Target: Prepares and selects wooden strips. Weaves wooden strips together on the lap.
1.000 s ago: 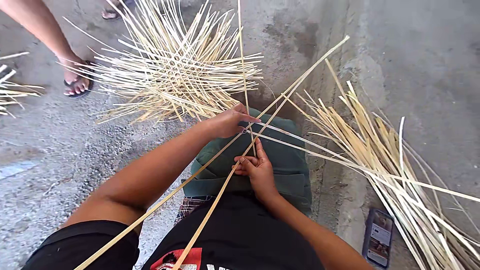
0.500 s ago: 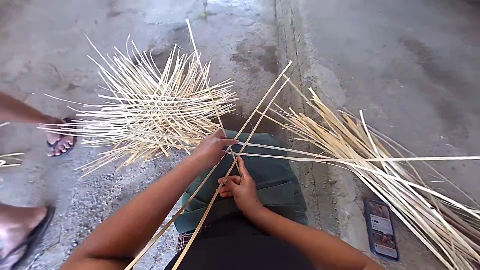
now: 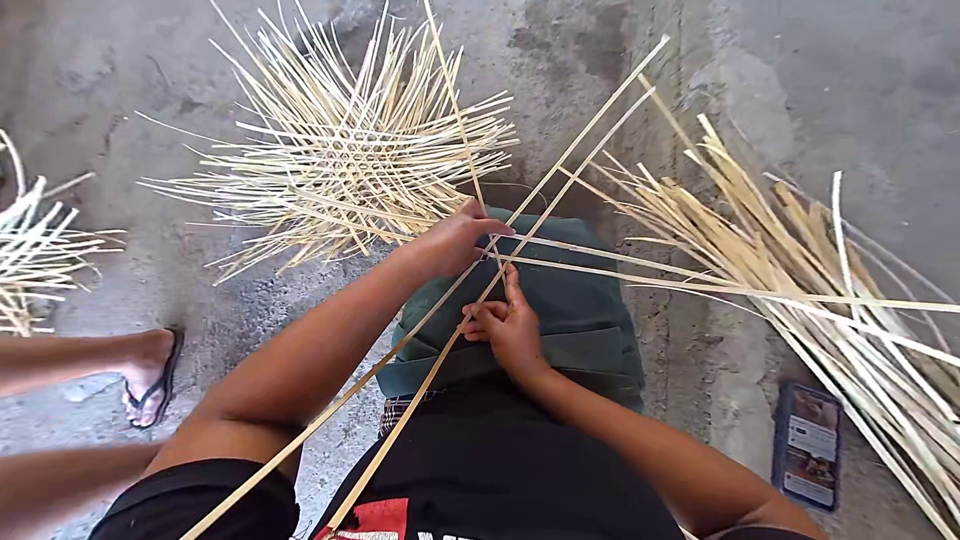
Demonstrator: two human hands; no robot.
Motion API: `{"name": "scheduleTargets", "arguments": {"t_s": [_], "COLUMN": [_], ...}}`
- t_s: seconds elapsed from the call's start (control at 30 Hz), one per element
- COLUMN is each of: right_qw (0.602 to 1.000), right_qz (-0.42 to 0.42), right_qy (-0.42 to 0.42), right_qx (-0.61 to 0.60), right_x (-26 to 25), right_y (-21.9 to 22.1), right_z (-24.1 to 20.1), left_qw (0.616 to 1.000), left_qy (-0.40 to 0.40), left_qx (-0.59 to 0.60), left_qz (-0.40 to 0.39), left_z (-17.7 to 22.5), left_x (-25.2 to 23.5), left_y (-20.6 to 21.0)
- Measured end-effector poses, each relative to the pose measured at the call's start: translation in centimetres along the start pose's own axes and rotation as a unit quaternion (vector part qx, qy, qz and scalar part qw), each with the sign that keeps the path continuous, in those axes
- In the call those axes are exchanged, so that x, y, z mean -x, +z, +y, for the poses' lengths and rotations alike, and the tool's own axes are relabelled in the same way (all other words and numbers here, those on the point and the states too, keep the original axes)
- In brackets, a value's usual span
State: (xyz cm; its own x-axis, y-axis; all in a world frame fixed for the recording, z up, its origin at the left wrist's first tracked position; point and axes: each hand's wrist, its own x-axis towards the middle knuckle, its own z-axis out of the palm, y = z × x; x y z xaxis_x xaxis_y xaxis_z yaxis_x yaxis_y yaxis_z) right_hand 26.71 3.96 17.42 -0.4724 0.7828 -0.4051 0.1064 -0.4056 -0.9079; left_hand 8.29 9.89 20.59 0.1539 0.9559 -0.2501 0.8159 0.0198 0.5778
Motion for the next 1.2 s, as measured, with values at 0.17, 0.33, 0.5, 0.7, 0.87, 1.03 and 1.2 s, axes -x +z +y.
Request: {"name": "scheduleTargets", "arguments": {"t_s": [0.17, 0.33, 0.5, 0.7, 0.87, 1.03, 1.2], "right_qw": [1.0, 0.997, 0.991, 0.909, 0.708, 0.701, 0.706], "right_qz": [0.002, -0.05, -0.086, 0.261, 0.479, 0.47, 0.433], "right_qy": [0.01, 0.05, 0.1, 0.071, 0.057, 0.067, -0.038], "right_qx": [0.005, -0.019, 0.03, 0.317, 0.516, 0.533, 0.559], "right_x": [0.1, 0.5, 1.3, 4.5, 9.0, 9.2, 11.1], "right_y": [-0.1, -1.0, -8.9, -27.4, -38.7, -41.6, -41.9], "right_z": [-0.3, -1.5, -4.9, -5.8, -4.5, -3.5, -5.1], "left_qw": [1.0, 1.0, 0.999, 0.997, 0.998, 0.998, 0.998], "left_qy": [0.019, 0.018, 0.035, 0.059, 0.045, 0.039, 0.039], "left_qx": [0.009, 0.005, -0.002, 0.01, -0.007, -0.014, -0.012], "left_qz": [-0.018, 0.01, 0.03, 0.046, 0.043, 0.043, 0.046], "left_z": [-0.1, 0.4, 0.3, -0.8, -0.6, -0.5, -0.8], "left_x": [-0.1, 0.6, 0.5, 0.0, -0.2, 0.0, 0.1], "left_y": [-0.1, 0.8, 1.4, 1.8, 1.9, 1.8, 1.9]}}
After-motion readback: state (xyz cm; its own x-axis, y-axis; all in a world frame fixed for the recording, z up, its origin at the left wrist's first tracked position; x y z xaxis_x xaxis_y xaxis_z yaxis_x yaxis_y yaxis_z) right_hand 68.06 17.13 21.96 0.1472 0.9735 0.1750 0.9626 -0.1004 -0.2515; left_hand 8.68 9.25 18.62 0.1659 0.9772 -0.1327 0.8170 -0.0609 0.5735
